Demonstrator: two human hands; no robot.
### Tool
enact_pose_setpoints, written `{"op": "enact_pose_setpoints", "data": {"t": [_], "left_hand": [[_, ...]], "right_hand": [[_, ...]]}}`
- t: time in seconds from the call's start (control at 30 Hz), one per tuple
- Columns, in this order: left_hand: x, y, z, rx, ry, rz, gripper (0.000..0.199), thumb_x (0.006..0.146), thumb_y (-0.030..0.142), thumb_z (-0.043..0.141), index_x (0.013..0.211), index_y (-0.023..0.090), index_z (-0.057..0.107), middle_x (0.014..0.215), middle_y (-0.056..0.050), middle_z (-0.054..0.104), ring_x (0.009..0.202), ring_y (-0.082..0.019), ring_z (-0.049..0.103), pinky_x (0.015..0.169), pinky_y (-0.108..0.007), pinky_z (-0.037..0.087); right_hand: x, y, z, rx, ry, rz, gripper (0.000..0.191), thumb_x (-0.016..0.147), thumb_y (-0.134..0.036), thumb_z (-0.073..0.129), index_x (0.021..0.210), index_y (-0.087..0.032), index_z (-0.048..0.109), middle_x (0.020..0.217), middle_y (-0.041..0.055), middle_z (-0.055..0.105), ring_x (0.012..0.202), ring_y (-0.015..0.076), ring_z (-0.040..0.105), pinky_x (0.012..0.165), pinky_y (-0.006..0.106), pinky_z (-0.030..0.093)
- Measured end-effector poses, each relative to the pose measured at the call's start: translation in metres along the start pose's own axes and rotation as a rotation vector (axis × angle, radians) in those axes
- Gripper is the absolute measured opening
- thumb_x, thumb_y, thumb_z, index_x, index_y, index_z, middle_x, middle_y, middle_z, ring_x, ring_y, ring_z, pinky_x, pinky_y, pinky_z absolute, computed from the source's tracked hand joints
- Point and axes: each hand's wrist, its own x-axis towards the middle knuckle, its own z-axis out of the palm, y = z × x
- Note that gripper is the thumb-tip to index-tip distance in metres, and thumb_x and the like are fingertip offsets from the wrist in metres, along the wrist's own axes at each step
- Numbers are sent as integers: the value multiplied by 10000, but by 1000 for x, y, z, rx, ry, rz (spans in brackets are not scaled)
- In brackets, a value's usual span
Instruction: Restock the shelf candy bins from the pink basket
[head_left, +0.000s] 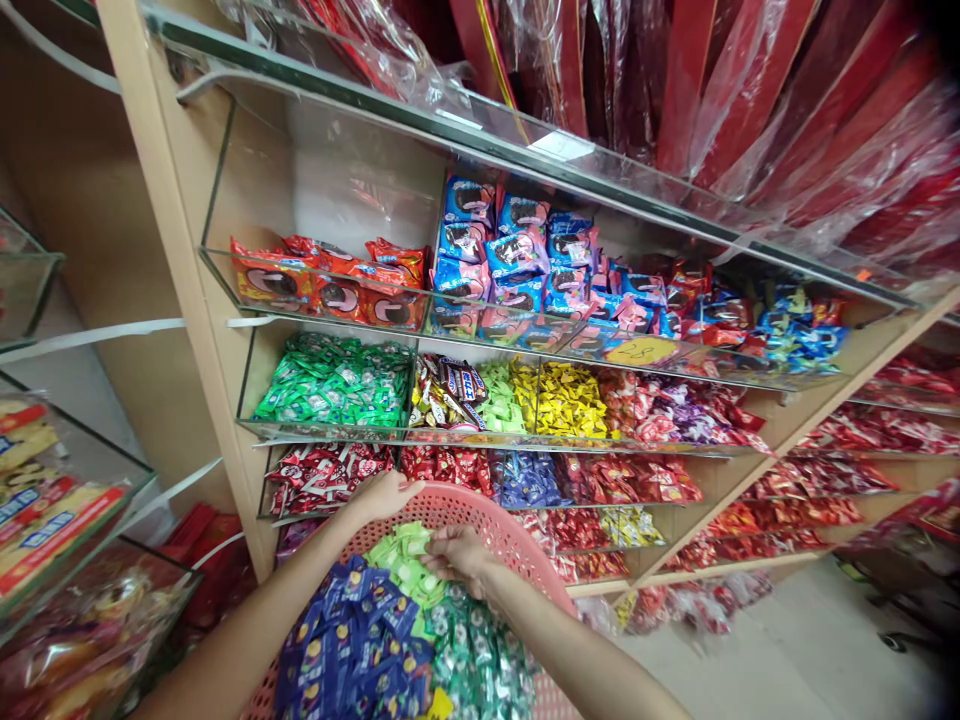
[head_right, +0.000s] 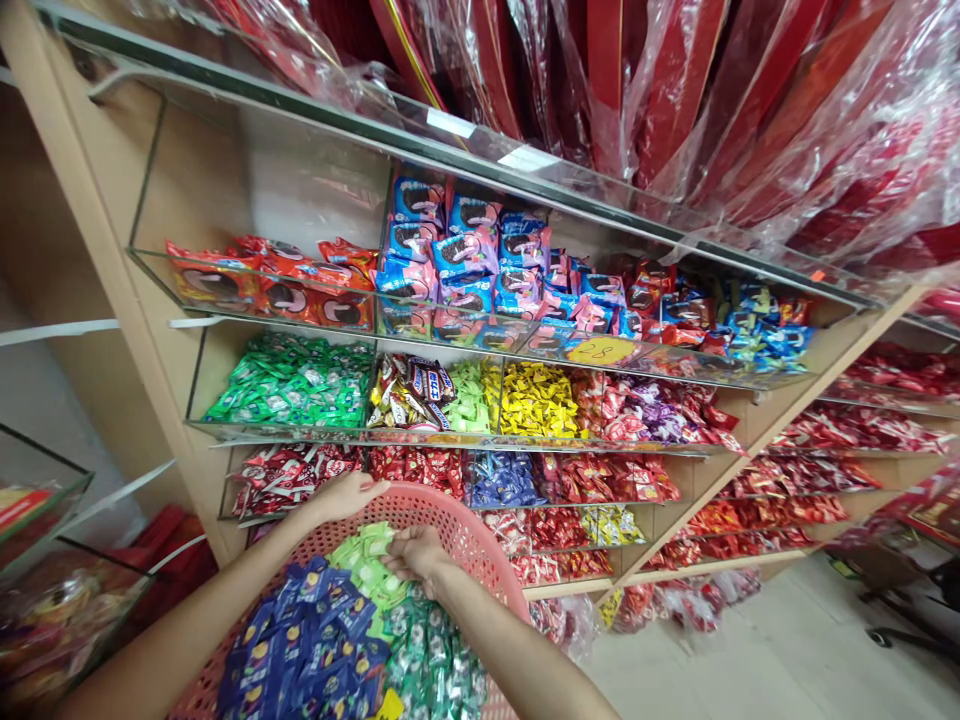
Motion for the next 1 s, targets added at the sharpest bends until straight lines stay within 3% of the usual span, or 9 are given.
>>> {"op": "enact_pose_setpoints", "data": {"t": [0.47,0.77,1.0], "left_hand": [[-3,3,-4,16,2,9,618,696,702,229,603,182,549,624,-41,587,550,-146,500,486,-226,246],[-1,0,-2,16,-1,26,625,704,698,210,605,181,547,611,-40,578,534,-142,485,483,-230,239],[-2,3,-4,16,2,17,629,692,707,229,602,173,550,598,-41,570,530,-143,492,477,-230,234]], "right_hand": [[15,5,2,62,33,95,50,689,-154,538,654,-136,568,564,19,621,424,66,530,382,146,406],[15,4,7,54,52,72,49,689,-147,531,641,-143,539,569,24,616,431,68,526,367,144,380],[15,5,7,-38,120,-10,69,672,-166,542,607,-147,528,496,-11,577,337,48,427,319,148,299]]}}
